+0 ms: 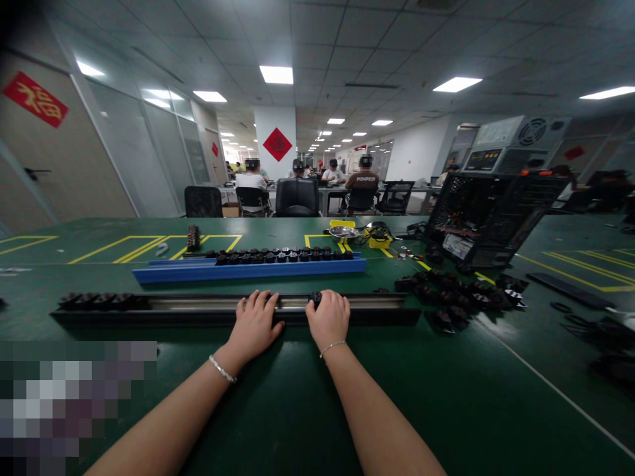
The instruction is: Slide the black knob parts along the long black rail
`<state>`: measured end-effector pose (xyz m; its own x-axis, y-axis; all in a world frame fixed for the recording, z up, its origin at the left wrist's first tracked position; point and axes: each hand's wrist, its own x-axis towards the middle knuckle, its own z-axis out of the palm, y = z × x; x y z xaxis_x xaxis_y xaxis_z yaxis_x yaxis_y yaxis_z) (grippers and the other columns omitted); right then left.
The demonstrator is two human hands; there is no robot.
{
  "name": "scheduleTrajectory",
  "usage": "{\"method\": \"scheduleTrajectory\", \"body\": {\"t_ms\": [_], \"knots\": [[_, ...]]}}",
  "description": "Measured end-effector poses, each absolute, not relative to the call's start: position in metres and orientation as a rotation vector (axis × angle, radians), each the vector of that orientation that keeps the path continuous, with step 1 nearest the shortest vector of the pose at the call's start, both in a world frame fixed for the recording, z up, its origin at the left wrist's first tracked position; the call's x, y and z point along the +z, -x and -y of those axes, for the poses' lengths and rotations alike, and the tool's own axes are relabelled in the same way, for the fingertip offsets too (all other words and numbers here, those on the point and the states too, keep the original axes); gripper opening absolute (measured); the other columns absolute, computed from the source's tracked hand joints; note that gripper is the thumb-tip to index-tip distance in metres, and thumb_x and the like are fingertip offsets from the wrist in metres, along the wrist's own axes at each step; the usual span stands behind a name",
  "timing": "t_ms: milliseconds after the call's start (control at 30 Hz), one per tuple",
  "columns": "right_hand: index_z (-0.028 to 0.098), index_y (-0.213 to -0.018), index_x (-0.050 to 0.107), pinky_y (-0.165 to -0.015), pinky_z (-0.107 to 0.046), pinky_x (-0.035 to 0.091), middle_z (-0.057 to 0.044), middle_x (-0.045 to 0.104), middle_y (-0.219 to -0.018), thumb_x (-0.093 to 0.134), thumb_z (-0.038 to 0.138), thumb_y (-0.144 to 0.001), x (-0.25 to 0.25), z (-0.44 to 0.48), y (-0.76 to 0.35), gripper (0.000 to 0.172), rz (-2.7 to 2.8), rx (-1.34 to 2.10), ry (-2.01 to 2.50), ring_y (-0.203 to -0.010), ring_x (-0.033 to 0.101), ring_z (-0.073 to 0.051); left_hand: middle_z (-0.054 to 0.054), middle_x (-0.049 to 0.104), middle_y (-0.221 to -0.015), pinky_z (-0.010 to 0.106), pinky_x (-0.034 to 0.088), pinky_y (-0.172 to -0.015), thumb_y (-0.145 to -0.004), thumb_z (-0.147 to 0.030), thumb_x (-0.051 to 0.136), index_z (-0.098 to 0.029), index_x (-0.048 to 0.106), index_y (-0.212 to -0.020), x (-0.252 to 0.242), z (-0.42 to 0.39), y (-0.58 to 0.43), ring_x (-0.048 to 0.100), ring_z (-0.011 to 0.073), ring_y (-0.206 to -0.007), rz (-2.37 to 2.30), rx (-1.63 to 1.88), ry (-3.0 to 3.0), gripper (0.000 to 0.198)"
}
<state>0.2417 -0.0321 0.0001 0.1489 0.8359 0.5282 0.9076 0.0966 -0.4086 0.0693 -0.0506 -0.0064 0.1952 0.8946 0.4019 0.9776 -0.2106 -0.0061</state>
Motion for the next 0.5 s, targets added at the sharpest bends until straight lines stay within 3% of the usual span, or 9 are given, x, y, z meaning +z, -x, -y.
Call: {"method": "scheduleTrajectory", "body": {"t_ms": [500], "knots": [[0.015,-0.09,0.06,-0.094,-0.036,0.029,-0.01,0.064,-0.098,0.046,0.029,-0.08,-0.0023,0.0291,-0.25,0.022,1.65,-0.165,1.771,-0.097,0.053,-0.023,0.011,0.048,-0.134,0.05,0.027,-0.104,-0.079,-0.044,0.054,-0.021,0.045,-0.131,-0.0078,0.0491,-0.0673,0.035,0.0318,-0.128,1.736,-0.524,2.184,0.058]]}}
